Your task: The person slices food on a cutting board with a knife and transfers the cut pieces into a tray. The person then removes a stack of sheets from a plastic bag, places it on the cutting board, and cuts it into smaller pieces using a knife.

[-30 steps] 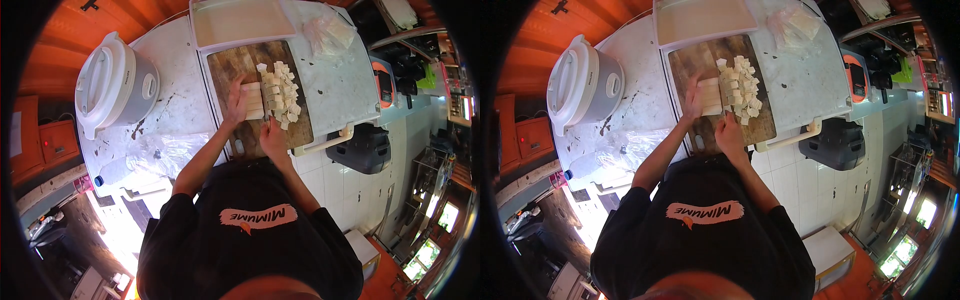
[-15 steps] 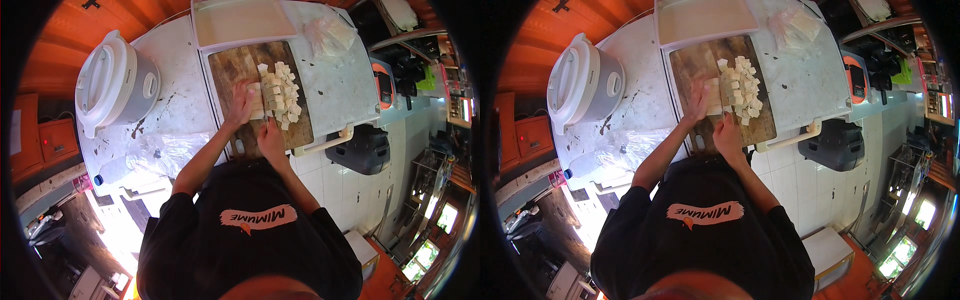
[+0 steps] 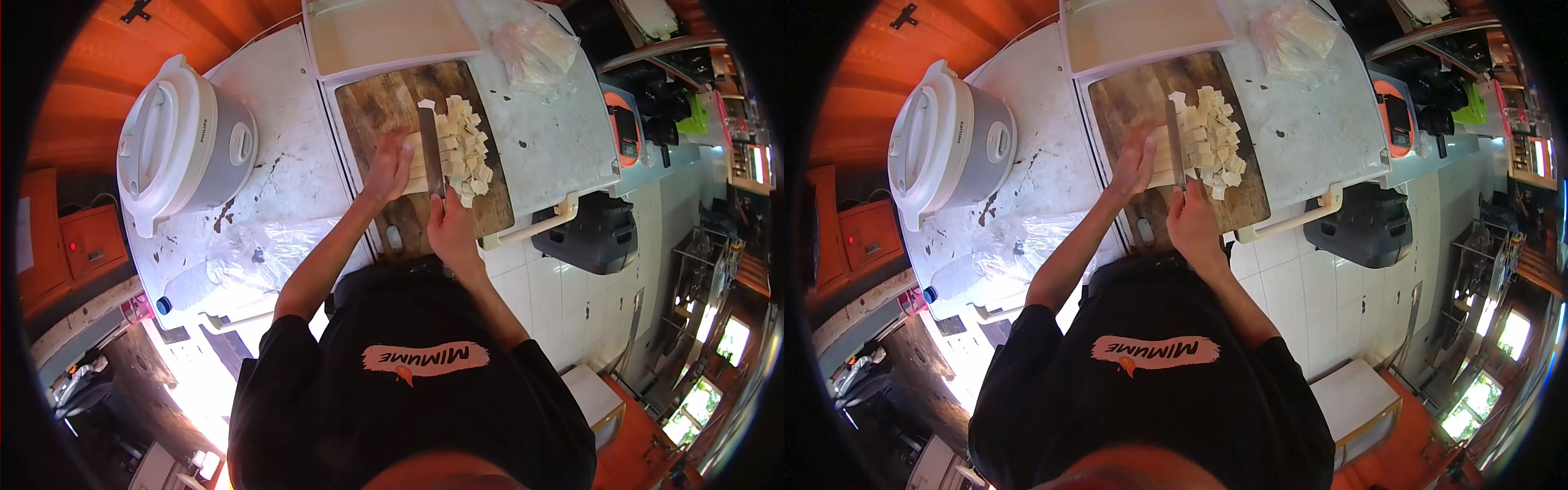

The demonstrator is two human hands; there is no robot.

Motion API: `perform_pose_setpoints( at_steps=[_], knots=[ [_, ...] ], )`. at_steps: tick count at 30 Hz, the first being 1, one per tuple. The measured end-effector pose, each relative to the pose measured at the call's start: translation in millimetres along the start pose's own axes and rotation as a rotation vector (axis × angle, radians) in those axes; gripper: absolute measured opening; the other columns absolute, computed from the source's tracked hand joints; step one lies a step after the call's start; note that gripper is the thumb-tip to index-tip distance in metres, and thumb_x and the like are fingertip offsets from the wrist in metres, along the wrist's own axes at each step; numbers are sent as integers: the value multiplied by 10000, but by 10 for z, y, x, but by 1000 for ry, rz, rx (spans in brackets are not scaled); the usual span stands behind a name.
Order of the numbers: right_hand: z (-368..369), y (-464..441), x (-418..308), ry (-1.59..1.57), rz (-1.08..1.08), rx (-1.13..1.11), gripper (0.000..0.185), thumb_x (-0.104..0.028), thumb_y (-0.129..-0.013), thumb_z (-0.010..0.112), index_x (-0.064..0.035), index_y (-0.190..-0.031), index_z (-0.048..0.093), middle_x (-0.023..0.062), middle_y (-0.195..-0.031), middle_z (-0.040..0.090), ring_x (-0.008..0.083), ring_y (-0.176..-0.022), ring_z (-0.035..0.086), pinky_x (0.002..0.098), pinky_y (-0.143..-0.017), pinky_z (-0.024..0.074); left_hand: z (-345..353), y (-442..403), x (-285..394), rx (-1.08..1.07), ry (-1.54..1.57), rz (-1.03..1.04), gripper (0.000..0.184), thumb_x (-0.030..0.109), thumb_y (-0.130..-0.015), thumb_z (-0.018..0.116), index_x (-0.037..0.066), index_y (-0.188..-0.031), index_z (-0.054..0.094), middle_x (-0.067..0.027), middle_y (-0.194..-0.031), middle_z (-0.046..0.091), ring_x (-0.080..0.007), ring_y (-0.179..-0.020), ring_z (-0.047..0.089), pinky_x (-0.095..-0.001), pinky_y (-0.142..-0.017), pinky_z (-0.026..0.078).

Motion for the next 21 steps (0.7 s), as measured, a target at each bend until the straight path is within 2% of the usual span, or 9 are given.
perform_pose_setpoints(
  at_steps=[2, 4, 5, 7, 8, 10, 17, 20, 21],
  knots=[
    [-27, -5, -53, -54, -35, 84, 191, -165, -961, 496, 24, -977, 522, 224, -627, 578, 401, -563, 592, 473, -498, 411, -30, 1, 8, -26, -11, -1, 388, 207, -983, 450, -36, -1284, 487, -248, -1247, 509, -391, -1222, 452, -420, -1045, 351],
    [-76, -6, -68, -64, 54, 42, 188, -161, -963, 489, 22, -993, 525, 223, -634, 579, 404, -574, 590, 474, -509, 413, -40, 17, 26, -146, -7, -3, 543, 268, -914, 587, -23, -1342, 422, -237, -1351, 427, -389, -1262, 420, -415, -1074, 337],
    [-86, 0, -42, -77, 141, 1, 187, -157, -965, 483, 20, -1008, 528, 222, -642, 580, 406, -586, 588, 474, -520, 414, -115, 15, 65, -146, -5, -7, 543, 268, -914, 587, -23, -1342, 422, -237, -1351, 427, -389, -1262, 420, -415, -1074, 337],
    [-129, -3, -35, -94, 148, 6, 187, -151, -965, 482, 18, -1026, 531, 223, -656, 582, 404, -598, 587, 468, -527, 416, -127, 30, 157, -293, -92, 7, 849, 352, -765, 753, 6, -1411, 324, -223, -1427, 339, -388, -1305, 375, -419, -1110, 310],
    [-142, 0, -24, -114, 152, 11, 188, -146, -965, 480, 17, -1044, 533, 223, -670, 584, 401, -610, 586, 461, -535, 418, -169, 31, 193, -297, -90, 8, 849, 352, -765, 753, 6, -1411, 324, -223, -1427, 339, -388, -1305, 375, -419, -1110, 310],
    [-115, 6, 18, -105, 129, 18, 193, -146, -965, 481, 16, -1057, 533, 224, -681, 587, 398, -614, 586, 457, -536, 418, -107, 75, 243, -422, -209, 45, 1067, 389, -627, 836, 17, -1443, 260, -224, -1438, 320, -387, -1333, 336, -427, -1130, 288],
    [-44, 40, -27, -88, 52, 20, 176, -132, -959, 494, 16, -1047, 529, 221, -668, 583, 396, -612, 589, 459, -538, 420, -82, 43, 110, -450, -228, 2, 1158, 402, -557, 856, -7, -1449, 240, -238, -1434, 334, -385, -1362, 291, -442, -1145, 256],
    [-23, 59, -69, -109, 91, 4, 160, -123, -957, 497, 17, -1029, 524, 220, -656, 581, 404, -604, 586, 458, -530, 418, -96, 73, 156, -465, -257, 17, 1093, 405, -610, 832, -21, -1438, 260, -231, -1433, 341, -388, -1357, 301, -446, -1145, 256],
    [-2, 58, -52, -109, 91, 4, 160, -123, -957, 497, 17, -1029, 524, 220, -656, 581, 404, -604, 586, 458, -530, 418, -135, 70, 214, -395, -276, 66, 963, 374, -690, 781, -29, -1420, 298, -226, -1427, 355, -386, -1350, 316, -456, -1138, 259]
  ],
)
Point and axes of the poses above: each hand's wrist, its own y-axis away from the middle knuckle, its own z-axis out of the palm, x = y × z, the point moved 9 cm from there along -y, towards the middle knuckle
